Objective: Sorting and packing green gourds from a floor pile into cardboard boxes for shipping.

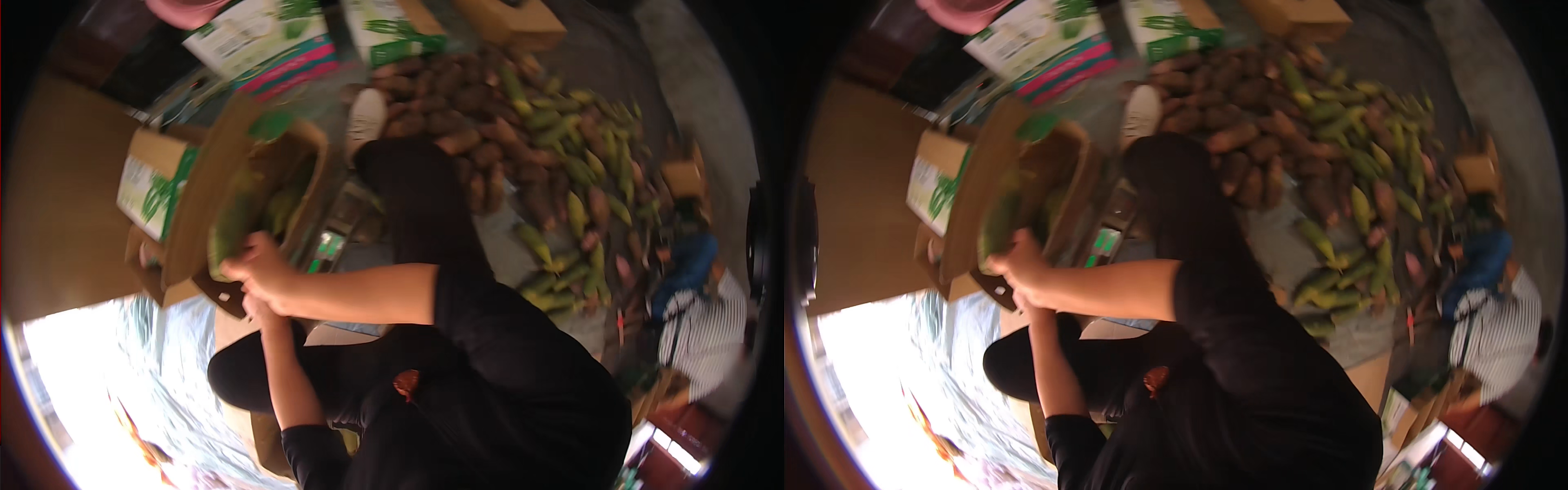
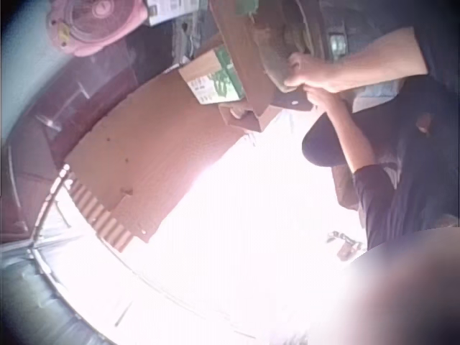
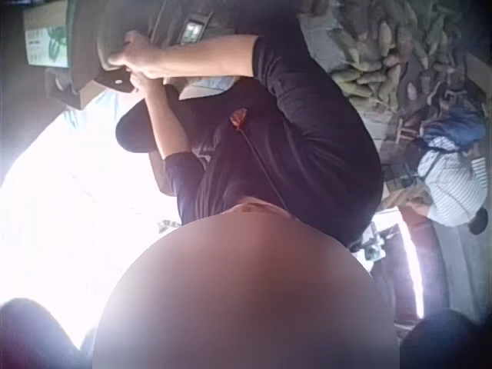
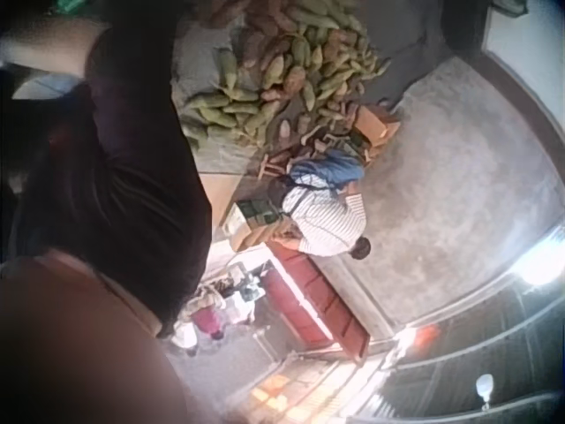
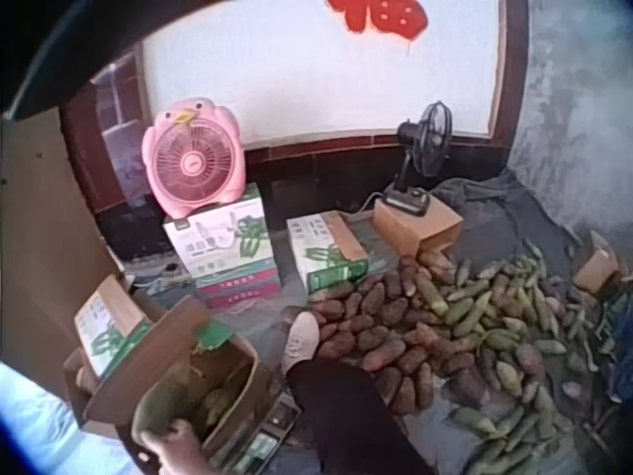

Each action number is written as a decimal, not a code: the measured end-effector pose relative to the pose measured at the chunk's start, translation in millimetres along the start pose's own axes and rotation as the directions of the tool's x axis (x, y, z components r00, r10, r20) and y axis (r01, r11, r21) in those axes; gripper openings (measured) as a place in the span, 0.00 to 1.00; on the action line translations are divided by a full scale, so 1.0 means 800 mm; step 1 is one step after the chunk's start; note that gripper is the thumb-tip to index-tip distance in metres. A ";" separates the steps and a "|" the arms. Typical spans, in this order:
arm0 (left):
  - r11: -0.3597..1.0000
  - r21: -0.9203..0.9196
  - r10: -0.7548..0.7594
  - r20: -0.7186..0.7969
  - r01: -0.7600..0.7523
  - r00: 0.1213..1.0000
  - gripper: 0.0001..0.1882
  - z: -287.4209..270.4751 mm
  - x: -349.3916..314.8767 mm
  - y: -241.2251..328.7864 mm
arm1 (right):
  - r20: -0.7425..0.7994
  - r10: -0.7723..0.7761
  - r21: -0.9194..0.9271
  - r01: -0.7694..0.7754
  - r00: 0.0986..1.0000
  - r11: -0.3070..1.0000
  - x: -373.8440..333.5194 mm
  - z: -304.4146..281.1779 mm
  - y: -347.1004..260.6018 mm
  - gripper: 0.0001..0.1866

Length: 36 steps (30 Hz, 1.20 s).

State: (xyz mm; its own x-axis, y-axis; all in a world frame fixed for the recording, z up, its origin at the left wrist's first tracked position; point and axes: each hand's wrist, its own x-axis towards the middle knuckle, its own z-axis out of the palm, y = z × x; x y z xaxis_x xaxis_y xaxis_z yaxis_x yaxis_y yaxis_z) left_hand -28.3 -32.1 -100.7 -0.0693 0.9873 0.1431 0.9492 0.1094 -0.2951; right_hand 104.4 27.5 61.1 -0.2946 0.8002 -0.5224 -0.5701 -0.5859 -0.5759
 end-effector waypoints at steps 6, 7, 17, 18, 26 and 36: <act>0.981 -0.187 -0.033 0.128 0.057 0.991 0.09 -0.096 0.039 0.050 | 0.175 -0.161 -0.150 0.188 0.971 0.971 0.001 -0.030 -0.035 0.20; 0.972 -0.206 -0.065 0.220 0.111 0.973 0.09 -0.118 0.040 0.048 | 0.311 -0.190 -0.189 0.256 0.931 0.948 -0.004 -0.044 -0.052 0.17; 0.923 -0.379 0.002 0.194 0.072 0.981 0.08 -0.124 0.039 0.043 | 0.039 -0.708 -0.618 0.574 0.706 0.538 -0.075 -0.330 -0.269 0.12; 0.914 -0.400 0.007 0.173 0.064 0.985 0.09 -0.124 0.038 0.041 | -0.068 -0.673 -0.552 0.534 0.736 0.640 -0.075 -0.378 -0.274 0.12; 0.835 -0.548 0.056 0.190 0.058 0.980 0.07 -0.110 0.049 0.054 | -0.671 -0.605 -0.741 -0.418 0.429 0.525 -0.147 -0.763 -0.159 0.13; 0.829 -0.556 0.056 0.184 0.056 0.981 0.07 -0.106 0.043 0.029 | -0.777 -0.403 -0.598 -0.766 0.483 0.236 -0.154 -0.809 -0.078 0.22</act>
State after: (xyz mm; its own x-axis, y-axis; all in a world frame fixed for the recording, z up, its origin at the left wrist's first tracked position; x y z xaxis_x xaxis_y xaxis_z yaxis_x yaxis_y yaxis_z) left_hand 17.3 -5.1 -22.2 -0.0708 0.9962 -0.0498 0.9540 0.0822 0.2884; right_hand 672.3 -117.5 -245.7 0.6839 0.5230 -0.5087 0.5499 -0.8277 -0.1116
